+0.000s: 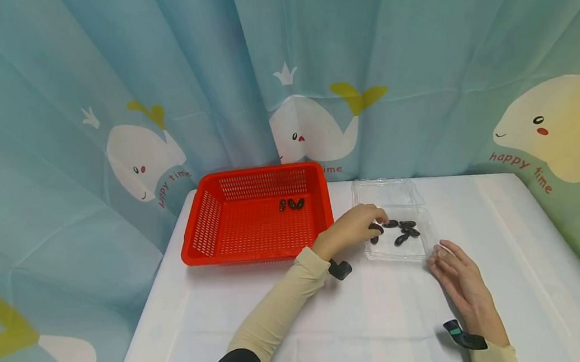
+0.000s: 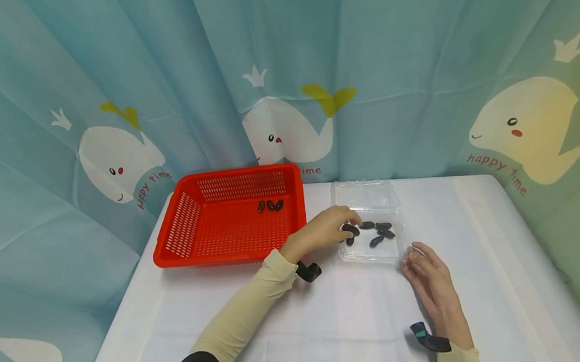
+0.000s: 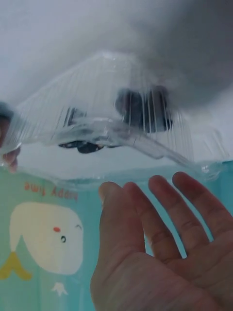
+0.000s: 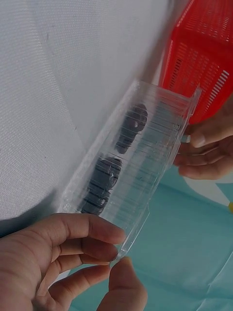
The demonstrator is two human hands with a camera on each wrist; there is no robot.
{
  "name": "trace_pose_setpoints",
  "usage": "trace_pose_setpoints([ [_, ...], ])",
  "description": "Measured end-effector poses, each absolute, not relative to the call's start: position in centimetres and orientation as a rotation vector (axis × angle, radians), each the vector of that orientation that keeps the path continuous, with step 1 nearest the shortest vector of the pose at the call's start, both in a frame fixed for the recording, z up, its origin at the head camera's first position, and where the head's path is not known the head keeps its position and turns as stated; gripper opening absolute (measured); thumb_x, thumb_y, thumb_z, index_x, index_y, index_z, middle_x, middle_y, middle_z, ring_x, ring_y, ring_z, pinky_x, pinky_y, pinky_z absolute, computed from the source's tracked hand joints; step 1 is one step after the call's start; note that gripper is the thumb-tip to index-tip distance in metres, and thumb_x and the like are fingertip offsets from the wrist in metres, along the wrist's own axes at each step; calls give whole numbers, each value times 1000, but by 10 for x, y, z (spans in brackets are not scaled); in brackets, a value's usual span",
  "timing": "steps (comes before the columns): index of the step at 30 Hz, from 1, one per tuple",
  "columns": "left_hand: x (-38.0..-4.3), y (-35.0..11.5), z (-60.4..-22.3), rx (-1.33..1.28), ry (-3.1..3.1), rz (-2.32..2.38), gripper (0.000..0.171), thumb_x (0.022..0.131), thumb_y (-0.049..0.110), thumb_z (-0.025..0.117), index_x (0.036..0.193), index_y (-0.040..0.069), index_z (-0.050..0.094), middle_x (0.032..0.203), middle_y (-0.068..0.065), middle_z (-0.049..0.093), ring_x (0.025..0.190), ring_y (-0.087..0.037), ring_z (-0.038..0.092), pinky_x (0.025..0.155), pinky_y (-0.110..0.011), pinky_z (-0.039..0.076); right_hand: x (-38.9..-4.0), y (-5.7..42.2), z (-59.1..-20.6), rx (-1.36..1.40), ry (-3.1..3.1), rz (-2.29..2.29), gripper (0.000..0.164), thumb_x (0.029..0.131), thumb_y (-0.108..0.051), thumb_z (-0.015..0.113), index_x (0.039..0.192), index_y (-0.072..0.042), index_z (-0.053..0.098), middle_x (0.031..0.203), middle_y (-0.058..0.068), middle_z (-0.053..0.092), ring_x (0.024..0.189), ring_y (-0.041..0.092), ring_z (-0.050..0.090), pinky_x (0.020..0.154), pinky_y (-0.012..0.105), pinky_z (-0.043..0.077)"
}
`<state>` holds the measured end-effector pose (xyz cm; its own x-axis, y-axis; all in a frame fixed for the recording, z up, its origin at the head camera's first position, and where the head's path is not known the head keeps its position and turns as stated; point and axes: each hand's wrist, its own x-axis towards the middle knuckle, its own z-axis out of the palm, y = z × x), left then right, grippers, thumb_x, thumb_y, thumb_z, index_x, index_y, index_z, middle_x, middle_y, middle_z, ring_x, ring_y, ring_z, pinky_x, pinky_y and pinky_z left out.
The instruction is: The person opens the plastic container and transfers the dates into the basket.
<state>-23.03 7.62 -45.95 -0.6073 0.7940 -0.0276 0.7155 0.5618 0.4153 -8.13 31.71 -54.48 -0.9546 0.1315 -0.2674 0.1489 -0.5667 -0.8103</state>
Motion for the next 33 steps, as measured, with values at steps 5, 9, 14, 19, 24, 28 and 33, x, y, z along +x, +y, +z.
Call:
trace_pose_setpoints([
  [5,-231,80,-464,1246,2607,455,32,99,16,71,130,17,70,126,3,71,110,-10,64,97,-18,49,-81,317,-545,482,1465,-2720,28,106,-6,54,124,-24,64,110,-9,65,101,5,69,90,19,58],
  [9,-232,83,-462,1297,2617,349,35,97,10,72,131,17,71,127,2,71,111,-10,65,97,-20,51,-82,317,-544,481,1469,-2722,27,107,-6,54,123,-25,65,108,-9,66,100,5,69,90,19,58],
  [14,-234,83,-458,1407,2560,193,39,95,4,71,132,18,70,131,3,71,119,-10,64,105,-21,49,-83,316,-544,481,1477,-2721,27,106,-6,55,124,-24,65,107,-9,67,99,5,70,90,19,58],
  [19,-237,85,-455,1481,2494,109,40,93,3,73,130,18,71,126,3,72,114,-10,64,101,-21,50,-83,316,-546,480,1508,-2712,27,107,-6,55,125,-24,64,108,-9,67,100,5,70,90,19,58],
  [24,-240,91,-460,1529,2449,4,36,95,4,72,126,21,73,121,4,72,109,-11,64,95,-20,51,-83,316,-546,487,1506,-2713,27,106,-7,56,127,-23,63,109,-9,67,102,5,70,91,19,58],
  [28,-244,96,-463,1556,2406,-53,37,96,0,67,124,23,75,122,5,72,111,-11,64,95,-21,51,-83,316,-546,497,1495,-2712,28,106,-7,57,128,-23,62,111,-9,67,102,5,70,91,19,58],
  [33,-249,99,-465,1547,2380,-49,33,95,-1,69,116,23,78,119,6,71,108,-10,62,90,-20,51,-83,316,-545,499,1492,-2713,28,106,-6,57,127,-23,63,111,-9,66,102,5,70,91,19,58],
])
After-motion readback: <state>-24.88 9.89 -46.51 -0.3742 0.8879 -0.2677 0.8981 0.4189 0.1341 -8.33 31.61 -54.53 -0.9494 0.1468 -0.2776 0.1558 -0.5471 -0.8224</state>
